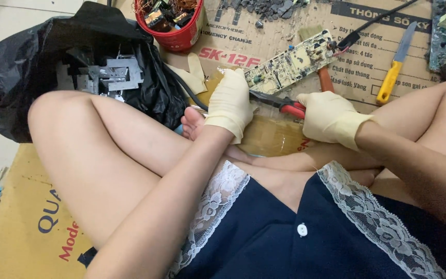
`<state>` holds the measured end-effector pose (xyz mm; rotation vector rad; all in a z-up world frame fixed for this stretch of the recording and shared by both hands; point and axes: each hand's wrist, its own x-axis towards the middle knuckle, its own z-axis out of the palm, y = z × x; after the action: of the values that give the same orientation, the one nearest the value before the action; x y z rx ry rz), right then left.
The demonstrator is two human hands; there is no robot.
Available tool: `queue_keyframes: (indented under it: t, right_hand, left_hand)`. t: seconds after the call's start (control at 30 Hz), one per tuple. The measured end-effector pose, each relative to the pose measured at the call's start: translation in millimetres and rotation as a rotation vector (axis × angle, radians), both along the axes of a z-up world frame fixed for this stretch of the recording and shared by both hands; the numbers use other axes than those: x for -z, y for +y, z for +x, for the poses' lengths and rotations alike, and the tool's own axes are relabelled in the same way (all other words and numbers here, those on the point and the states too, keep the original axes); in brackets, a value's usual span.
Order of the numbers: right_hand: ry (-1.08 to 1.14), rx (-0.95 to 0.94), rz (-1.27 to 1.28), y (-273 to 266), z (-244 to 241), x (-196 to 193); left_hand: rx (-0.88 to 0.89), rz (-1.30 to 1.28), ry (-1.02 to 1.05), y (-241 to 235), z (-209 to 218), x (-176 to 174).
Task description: The person sits on the floor and dismantles electronic components, sorting copper wire and metal parts into a red bucket and a black bag. They use pliers to strip wires and remove components from a circuit board, placing the separated materials into the containers.
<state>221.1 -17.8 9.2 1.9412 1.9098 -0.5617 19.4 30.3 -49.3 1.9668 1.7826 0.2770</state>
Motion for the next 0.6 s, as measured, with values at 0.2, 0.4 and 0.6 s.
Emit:
queue_keyframes:
  t: [0.2,0.4,0.6]
  right_hand:
    - [0.104,0.063,-0.019,13.1,19.7,37.1]
    - [0.142,0.089,-0.231,21.3,-8.1,-34.8]
    - [0.07,-0.035,-0.143,25.3,17.0,9.5]
  left_hand:
    - [0.053,0.047,0.022,-6.0,4.4,-7.8]
    - [0.048,0.065,0.022,-0.6,7.2,11.6]
    - [0.022,-0.003,-0.023,-0.6,7.0,7.9]
